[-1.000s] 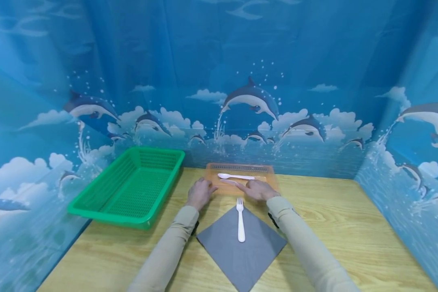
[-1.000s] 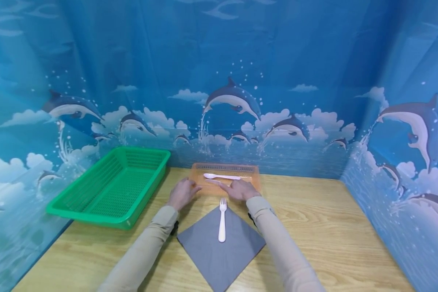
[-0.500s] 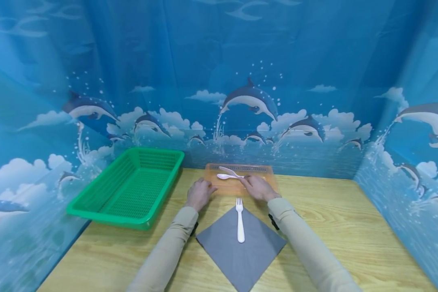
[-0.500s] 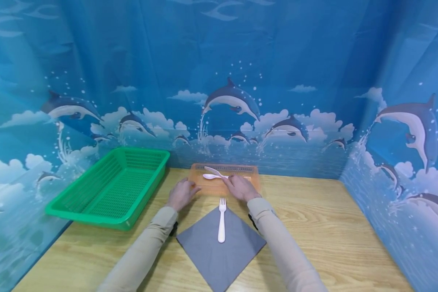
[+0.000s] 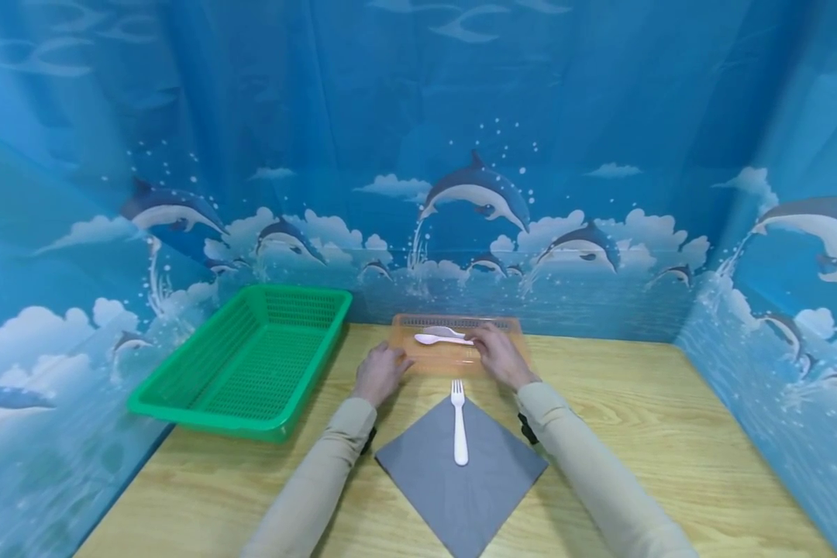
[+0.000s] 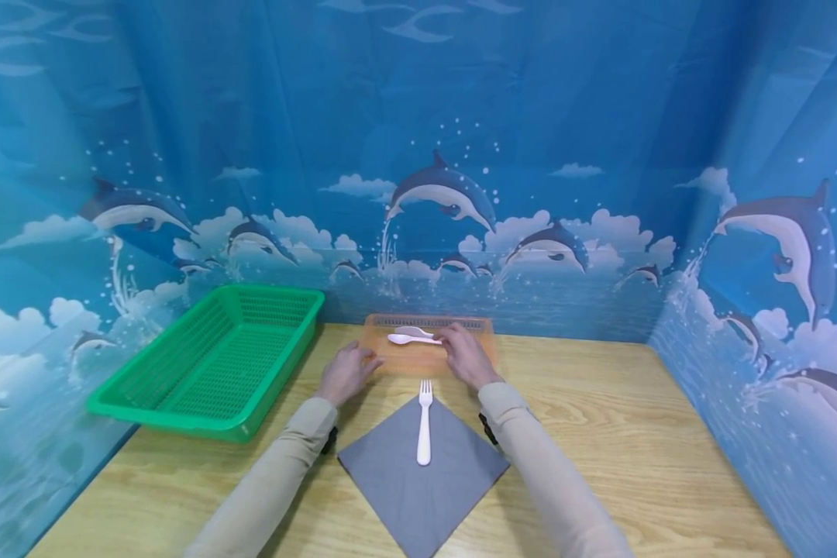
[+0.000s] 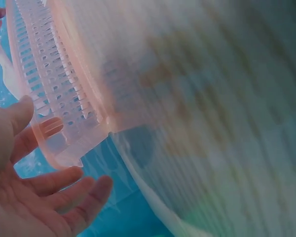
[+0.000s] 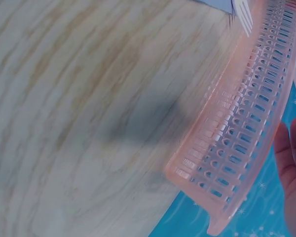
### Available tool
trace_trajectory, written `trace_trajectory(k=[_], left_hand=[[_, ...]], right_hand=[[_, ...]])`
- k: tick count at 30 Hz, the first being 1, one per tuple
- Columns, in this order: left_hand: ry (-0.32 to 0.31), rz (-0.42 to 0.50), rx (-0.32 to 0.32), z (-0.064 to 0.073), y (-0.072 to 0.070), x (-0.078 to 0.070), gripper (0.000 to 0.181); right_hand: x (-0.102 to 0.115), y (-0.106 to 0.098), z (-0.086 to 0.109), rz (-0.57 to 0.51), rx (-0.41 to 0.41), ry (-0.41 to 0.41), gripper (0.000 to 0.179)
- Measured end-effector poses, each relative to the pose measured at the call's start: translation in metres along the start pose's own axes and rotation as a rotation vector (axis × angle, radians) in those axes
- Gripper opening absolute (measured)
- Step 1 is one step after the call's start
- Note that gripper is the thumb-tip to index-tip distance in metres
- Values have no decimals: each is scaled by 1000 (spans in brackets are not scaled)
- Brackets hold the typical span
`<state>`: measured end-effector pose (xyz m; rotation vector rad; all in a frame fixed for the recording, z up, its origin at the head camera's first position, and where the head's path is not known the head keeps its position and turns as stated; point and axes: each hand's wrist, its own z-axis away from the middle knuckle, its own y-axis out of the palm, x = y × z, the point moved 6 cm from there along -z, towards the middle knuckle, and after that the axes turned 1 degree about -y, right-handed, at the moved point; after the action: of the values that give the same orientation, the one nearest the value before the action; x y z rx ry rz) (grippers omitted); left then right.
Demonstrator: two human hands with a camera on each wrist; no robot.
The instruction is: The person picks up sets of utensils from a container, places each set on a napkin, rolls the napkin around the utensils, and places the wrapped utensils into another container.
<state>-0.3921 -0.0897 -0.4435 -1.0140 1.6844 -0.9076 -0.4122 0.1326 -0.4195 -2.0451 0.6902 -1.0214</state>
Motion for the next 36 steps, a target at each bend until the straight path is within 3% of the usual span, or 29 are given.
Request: trace_trajectory(k=[6, 10, 15, 25, 30, 36], left_hand=[[1, 28, 7, 3, -1, 0, 40], [9, 44, -31, 5, -7, -2, 44], [71, 45, -124, 7, -18, -8, 37], [215, 82, -237, 10, -29, -21, 15], [224, 99, -229, 13, -32, -29, 12], [212, 91, -212, 15, -32, -33, 15]], right_hand=[[1, -4, 6, 28, 8, 0, 28], [0, -5, 10, 49, 10, -15, 31], [-1, -7, 15, 50, -6, -15, 30], [-1, -10, 20, 0, -16, -8, 29], [4, -12, 23, 1, -32, -26, 30], [5, -10, 25, -36, -19, 8, 28]])
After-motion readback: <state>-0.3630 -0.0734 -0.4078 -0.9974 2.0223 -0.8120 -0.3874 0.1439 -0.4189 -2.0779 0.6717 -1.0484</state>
